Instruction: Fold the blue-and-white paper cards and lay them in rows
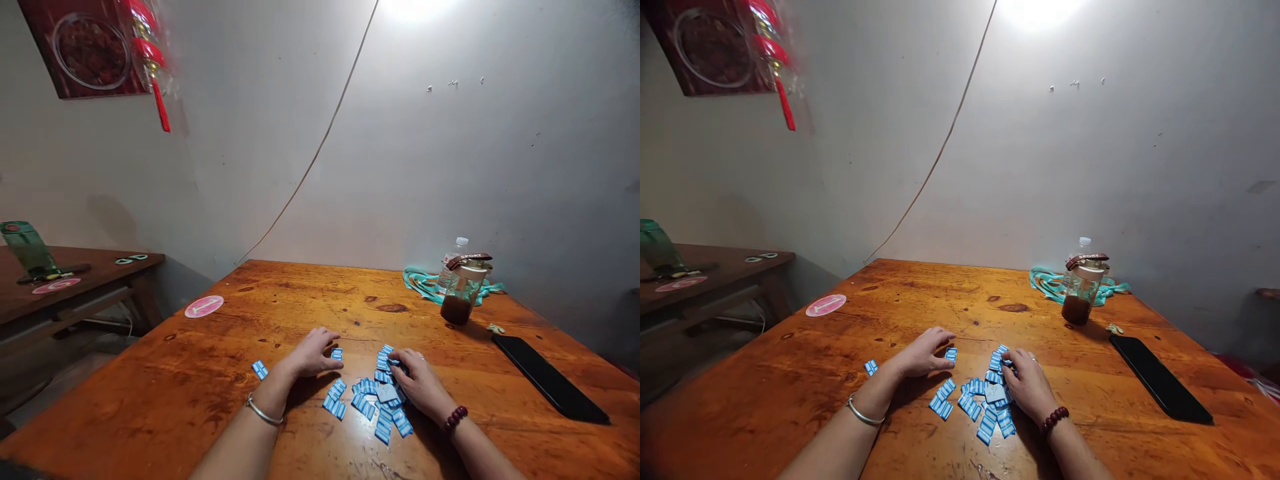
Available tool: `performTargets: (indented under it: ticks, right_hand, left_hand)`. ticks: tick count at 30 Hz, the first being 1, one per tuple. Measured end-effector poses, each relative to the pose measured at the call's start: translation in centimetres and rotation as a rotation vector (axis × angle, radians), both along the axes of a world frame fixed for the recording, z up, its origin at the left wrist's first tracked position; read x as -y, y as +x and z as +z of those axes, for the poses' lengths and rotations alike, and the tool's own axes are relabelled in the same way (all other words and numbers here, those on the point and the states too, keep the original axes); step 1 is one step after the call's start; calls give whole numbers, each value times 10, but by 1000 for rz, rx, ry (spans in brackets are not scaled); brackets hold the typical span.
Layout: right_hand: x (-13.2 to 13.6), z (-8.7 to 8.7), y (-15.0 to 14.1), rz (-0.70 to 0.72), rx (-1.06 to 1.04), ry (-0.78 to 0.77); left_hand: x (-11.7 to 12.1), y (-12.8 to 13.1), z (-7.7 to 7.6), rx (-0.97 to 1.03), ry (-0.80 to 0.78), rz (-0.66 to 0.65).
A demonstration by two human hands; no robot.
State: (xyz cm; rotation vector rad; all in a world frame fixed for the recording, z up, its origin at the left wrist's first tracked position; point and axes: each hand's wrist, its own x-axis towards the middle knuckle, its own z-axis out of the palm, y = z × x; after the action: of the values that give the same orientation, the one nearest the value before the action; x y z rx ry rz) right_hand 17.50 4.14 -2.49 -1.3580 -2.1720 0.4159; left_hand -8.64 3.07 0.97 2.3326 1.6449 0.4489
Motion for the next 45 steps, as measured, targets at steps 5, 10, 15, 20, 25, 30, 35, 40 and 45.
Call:
performTargets:
  ticks: [5, 10, 15, 20, 25, 30, 35, 40, 45]
  right_hand:
    - [18, 19, -25, 21, 15, 73]
    - [24, 23, -68, 159, 117, 63]
    - [15, 10, -91, 68, 192, 62]
    - [14, 5, -93, 64, 173, 98]
    - [15, 3, -92, 54, 149, 122]
    - [16, 3, -93, 56, 149, 107]
    - [16, 5, -90, 60, 131, 89]
    - [20, 7, -87, 66, 100, 54]
    - [23, 7, -88, 69, 93, 64]
  left_hand:
    - [-3, -12, 5, -37, -103, 75]
    - [-1, -12, 1, -62, -129, 68]
    - [0, -8, 0, -78, -109, 58]
    - [0, -7, -2, -68, -93, 65]
    - [0, -4, -1, -64, -97, 87]
    - [0, -3, 1, -73, -100, 82]
    - [-1, -5, 1, -63, -108, 78]
    - [1, -5, 2, -62, -128, 81]
    - [2, -3, 5, -68, -142, 94]
